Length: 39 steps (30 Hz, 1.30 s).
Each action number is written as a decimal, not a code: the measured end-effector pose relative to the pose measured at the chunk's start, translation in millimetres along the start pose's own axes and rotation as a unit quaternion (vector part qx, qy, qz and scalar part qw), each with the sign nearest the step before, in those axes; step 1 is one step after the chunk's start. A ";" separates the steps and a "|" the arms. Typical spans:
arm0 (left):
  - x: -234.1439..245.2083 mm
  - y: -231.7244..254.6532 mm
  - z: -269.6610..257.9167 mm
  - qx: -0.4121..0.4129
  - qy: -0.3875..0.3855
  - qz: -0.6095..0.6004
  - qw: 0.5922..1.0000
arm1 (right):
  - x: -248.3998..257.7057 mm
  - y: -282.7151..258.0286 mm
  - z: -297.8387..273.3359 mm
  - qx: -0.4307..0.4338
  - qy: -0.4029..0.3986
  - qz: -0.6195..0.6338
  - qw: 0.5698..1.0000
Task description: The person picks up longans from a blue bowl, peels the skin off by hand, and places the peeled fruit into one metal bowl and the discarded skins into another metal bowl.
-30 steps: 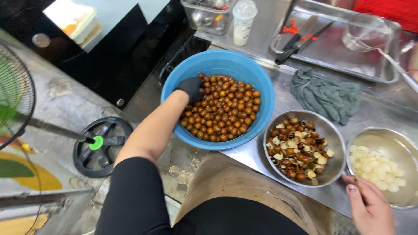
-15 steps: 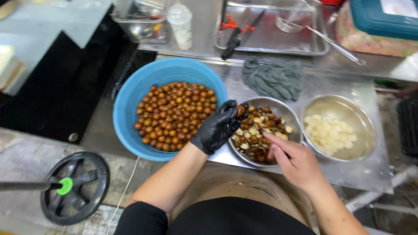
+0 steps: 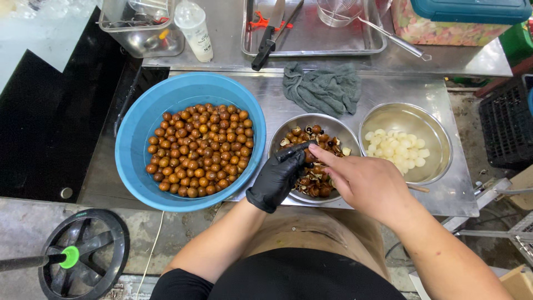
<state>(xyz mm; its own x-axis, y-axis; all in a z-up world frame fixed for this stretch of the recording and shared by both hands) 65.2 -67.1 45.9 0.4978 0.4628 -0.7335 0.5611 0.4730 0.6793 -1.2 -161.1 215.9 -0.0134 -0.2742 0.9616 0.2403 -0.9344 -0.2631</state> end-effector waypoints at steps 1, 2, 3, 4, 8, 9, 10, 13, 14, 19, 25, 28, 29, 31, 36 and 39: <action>3.7 -2.9 1.2 0.002 0.016 0.019 1.000 | 0.0 1.1 1.2 0.002 0.000 0.000 1.000; 5.4 -5.3 0.8 0.002 0.017 0.019 1.000 | -1.6 2.4 1.6 0.003 -0.001 -0.002 1.000; 9.0 -5.0 -0.1 -0.010 0.030 0.027 0.999 | -3.7 4.0 1.6 0.003 -0.002 -0.004 1.000; 12.0 -3.7 0.0 -0.022 0.042 0.036 0.998 | -6.1 5.6 2.0 0.004 -0.002 -0.005 1.000; 16.6 -8.4 2.4 -0.025 0.057 0.046 0.997 | -14.6 8.0 0.7 0.029 0.053 -0.027 0.998; 16.9 -8.3 3.1 -0.034 0.056 0.042 0.997 | -16.8 9.0 0.0 0.036 0.068 -0.032 0.997; 17.3 -8.5 3.1 -0.041 0.055 0.038 0.997 | -22.1 10.7 -0.4 0.034 0.067 -0.032 0.997; 23.6 -4.8 5.8 -0.044 0.068 0.130 0.988 | -27.4 10.3 -5.0 0.039 0.125 -0.062 0.990; 25.0 -3.9 7.1 -0.045 0.067 0.131 0.988 | -33.6 15.1 -3.3 0.026 0.111 -0.032 0.993; 31.8 -7.6 2.1 0.035 0.058 0.264 0.962 | -39.8 44.9 -3.0 -0.001 0.144 0.076 0.987; 7.1 -9.7 4.3 0.022 -0.001 0.029 0.999 | -80.7 92.5 8.9 -0.140 -0.076 0.148 0.976; 10.0 -4.2 5.9 -0.004 0.035 -0.005 0.999 | -102.6 99.3 -8.0 -0.238 -0.094 0.288 0.923; 10.3 -5.9 6.8 -0.006 0.037 -0.006 0.999 | -104.6 90.4 -4.1 -0.196 -0.048 0.404 0.892; 11.9 -4.8 9.9 -0.037 0.034 -0.005 0.999 | -105.9 81.8 -4.6 -0.150 -0.003 0.516 0.844; 14.5 -4.6 11.2 -0.075 0.047 0.013 0.996 | -104.4 76.8 -6.7 -0.148 0.027 0.501 0.852; 13.1 1.9 9.3 -0.087 0.054 0.069 0.992 | -107.8 76.7 -6.7 -0.151 0.021 0.497 0.855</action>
<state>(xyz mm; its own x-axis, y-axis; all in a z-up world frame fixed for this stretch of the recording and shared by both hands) 79.0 -67.1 37.3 0.4823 0.6053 -0.6332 0.3654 0.5180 0.7734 12.1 -204.7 91.5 0.0161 -0.9680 0.2504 -0.1084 -0.2507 -0.9620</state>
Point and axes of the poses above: each hand's wrist, its own z-axis towards the middle knuckle, its own x-axis out of the back of the hand, y = z × x, the point moved 9 cm from there along z, towards the middle knuckle, and after that the axes turned 6 degrees about -y, right-handed, at the moved point
